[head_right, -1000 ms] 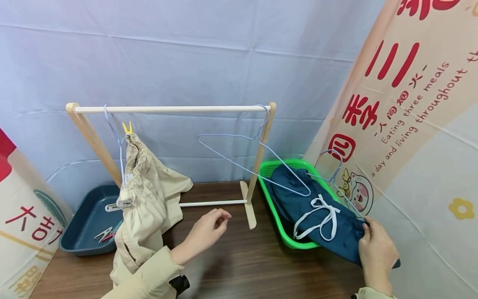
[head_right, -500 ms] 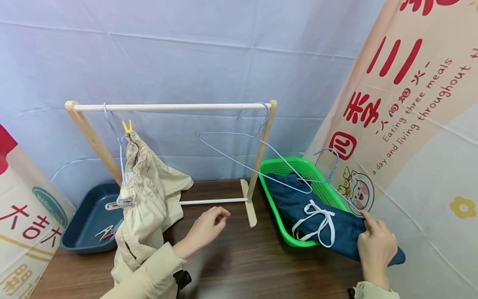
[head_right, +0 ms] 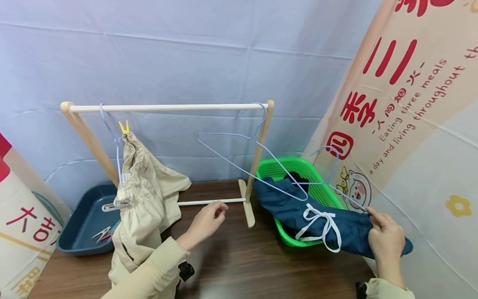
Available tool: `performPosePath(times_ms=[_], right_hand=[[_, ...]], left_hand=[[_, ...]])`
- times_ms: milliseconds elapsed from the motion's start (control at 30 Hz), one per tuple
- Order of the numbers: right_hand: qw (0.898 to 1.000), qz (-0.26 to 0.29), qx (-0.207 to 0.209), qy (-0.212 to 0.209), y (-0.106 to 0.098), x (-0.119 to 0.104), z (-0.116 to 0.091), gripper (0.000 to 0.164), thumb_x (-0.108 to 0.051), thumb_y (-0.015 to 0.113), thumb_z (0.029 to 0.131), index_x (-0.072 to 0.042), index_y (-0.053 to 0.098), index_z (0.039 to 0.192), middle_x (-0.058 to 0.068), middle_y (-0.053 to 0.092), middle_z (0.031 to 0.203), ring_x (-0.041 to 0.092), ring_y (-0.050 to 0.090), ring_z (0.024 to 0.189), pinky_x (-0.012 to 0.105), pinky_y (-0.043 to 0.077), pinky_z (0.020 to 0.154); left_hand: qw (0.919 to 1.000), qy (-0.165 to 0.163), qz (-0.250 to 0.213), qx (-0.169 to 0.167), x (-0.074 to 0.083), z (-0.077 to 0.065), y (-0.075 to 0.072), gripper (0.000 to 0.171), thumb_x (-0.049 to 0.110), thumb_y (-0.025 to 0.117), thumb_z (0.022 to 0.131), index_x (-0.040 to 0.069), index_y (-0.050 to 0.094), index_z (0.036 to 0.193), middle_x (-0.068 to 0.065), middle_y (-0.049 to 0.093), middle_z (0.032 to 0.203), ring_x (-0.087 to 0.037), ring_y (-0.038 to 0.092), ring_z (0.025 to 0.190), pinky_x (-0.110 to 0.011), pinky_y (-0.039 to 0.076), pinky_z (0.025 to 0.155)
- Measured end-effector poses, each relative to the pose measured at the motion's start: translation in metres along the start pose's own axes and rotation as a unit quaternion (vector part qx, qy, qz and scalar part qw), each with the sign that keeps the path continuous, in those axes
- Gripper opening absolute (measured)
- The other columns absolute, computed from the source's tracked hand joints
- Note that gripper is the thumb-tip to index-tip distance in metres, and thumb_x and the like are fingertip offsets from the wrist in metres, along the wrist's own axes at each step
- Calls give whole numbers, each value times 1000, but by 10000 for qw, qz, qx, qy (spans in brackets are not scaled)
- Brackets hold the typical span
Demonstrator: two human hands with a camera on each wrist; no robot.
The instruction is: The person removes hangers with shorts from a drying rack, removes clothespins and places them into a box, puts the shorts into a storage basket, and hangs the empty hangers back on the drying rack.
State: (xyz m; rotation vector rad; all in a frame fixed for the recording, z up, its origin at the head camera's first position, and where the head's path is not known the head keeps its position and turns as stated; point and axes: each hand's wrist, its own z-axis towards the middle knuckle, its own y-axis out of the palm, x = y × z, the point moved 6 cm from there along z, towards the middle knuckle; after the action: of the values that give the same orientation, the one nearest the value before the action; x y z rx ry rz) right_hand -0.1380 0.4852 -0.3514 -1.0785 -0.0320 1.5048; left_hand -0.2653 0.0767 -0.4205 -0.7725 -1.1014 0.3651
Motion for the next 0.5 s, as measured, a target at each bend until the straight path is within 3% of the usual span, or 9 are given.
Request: performPosePath(times_ms=[100, 267, 433, 500], right_hand=[[9992, 43, -408, 28, 9, -1, 2, 25, 4, 49, 91, 5, 70, 105, -57, 26, 73, -34, 25, 77, -4, 21, 69], [9973, 332, -620, -220, 20, -4, 5, 20, 7, 52, 90, 12, 67, 101, -56, 29, 75, -33, 29, 77, -4, 25, 68], [9941, 527, -605, -736, 27, -10, 12, 16, 11, 53, 87, 13, 67, 95, -58, 31, 80, -34, 30, 77, -4, 26, 68], [9911, 537, -658, -1022, 29, -15, 14, 16, 12, 53, 86, 12, 69, 92, -58, 31, 83, -34, 30, 78, -3, 26, 68]], left_hand=[[10000, -31, 21, 1, 0, 6, 2, 20, 9, 51, 92, 12, 66, 105, -1, 60, 89, -9, 47, 67, -21, 38, 58], [10000, -9, 23, -90, 2, 16, 9, 23, 13, 51, 96, 11, 66, 114, -6, 64, 103, -12, 52, 73, -23, 41, 61], [9997, 133, 179, -107, 5, 25, 19, 24, 15, 53, 97, 10, 66, 116, -8, 65, 111, -17, 56, 79, -25, 43, 62], [9993, 196, 301, -142, 7, 27, 23, 24, 16, 53, 98, 11, 66, 117, -8, 65, 113, -20, 60, 87, -27, 49, 68]])
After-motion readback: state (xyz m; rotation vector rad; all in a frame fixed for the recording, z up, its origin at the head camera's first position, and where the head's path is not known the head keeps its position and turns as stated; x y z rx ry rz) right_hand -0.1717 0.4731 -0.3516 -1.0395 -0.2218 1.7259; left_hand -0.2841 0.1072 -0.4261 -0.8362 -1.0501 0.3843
